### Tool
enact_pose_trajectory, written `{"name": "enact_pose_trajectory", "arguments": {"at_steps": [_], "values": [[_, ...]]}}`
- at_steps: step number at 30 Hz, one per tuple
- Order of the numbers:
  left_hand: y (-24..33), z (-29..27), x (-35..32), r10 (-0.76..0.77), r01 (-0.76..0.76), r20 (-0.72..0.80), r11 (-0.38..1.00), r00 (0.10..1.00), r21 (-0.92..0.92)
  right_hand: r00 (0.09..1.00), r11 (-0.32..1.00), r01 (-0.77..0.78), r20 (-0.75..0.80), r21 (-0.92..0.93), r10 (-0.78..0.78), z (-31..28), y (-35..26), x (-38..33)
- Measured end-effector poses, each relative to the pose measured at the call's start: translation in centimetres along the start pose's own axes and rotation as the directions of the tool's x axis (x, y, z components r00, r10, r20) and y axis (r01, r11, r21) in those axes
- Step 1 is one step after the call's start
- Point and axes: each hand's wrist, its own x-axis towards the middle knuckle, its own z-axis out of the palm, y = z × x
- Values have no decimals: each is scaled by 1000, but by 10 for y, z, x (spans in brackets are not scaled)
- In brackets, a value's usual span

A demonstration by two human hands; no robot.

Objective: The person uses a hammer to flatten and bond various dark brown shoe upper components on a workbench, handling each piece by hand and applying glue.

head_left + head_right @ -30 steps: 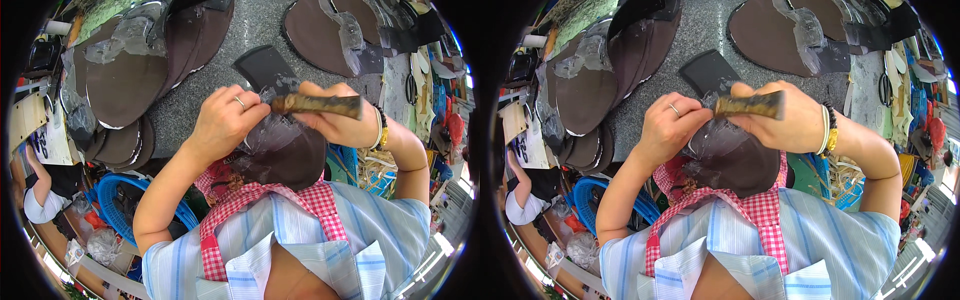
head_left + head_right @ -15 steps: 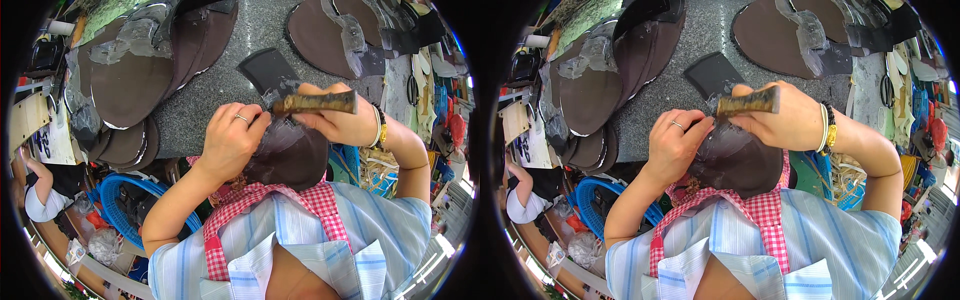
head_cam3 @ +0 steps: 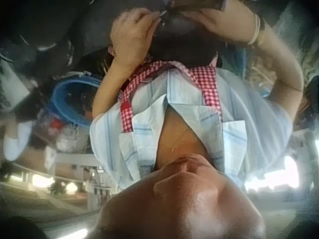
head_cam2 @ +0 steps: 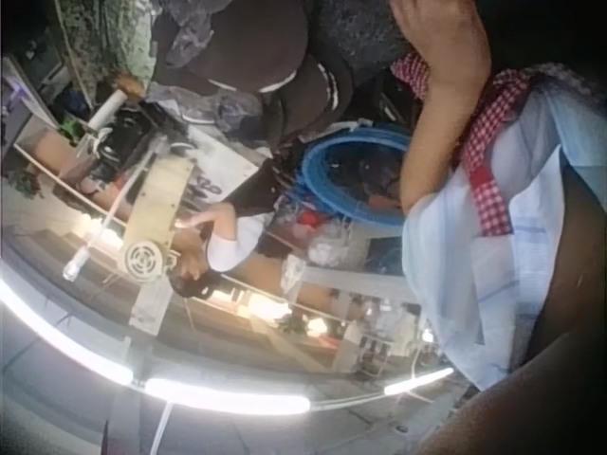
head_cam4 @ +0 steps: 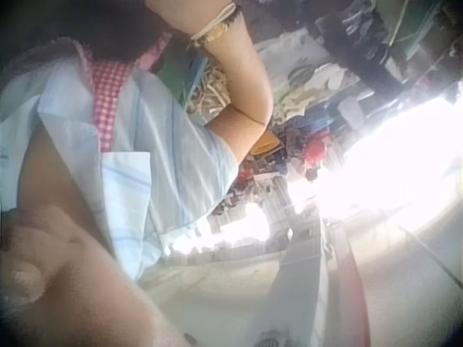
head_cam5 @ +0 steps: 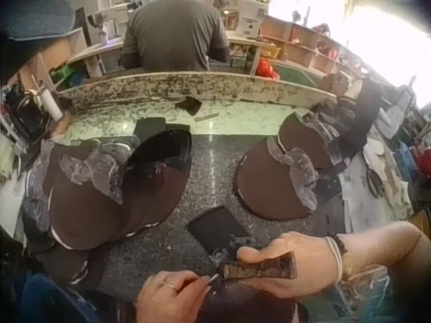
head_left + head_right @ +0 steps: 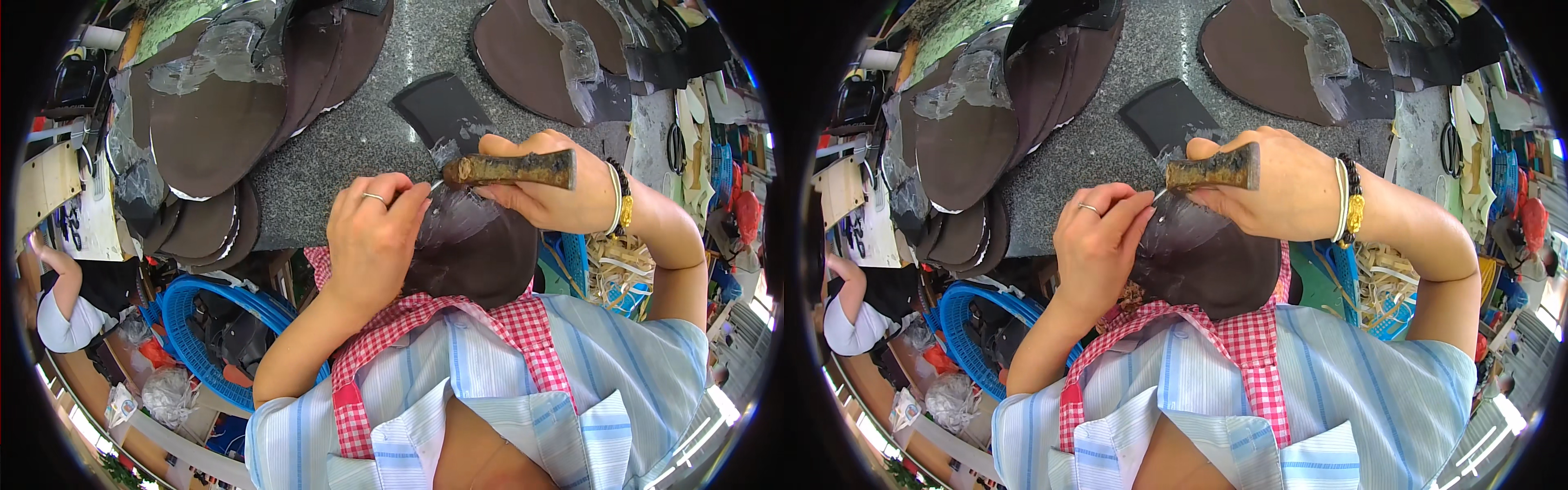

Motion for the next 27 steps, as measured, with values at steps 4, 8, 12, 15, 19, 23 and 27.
{"name": "enact_pose_trajectory", "arguments": {"at_steps": [4,8,12,15,19,23,27], "values": [[1,3,-4,130,-123,-29,976,991,178,982,987,154,-103,-56,-159,-4,0,7],[2,5,-9,177,-177,15,964,984,200,993,995,69,-87,-72,-75,1,0,10],[7,-1,-4,180,-200,96,944,979,264,975,987,163,-151,-4,-162,-3,-3,14],[-1,-3,-7,38,-45,78,995,996,89,999,985,38,14,-171,-36,6,-11,8],[-3,-2,-16,-9,9,-2,1000,1000,2,997,989,60,-48,-135,-67,4,-9,11],[1,1,-23,123,-113,-31,970,992,214,986,975,165,20,-151,-164,2,-6,17],[8,-4,-19,174,-181,49,926,983,332,985,978,163,-27,-133,-168,1,-7,20]]}}
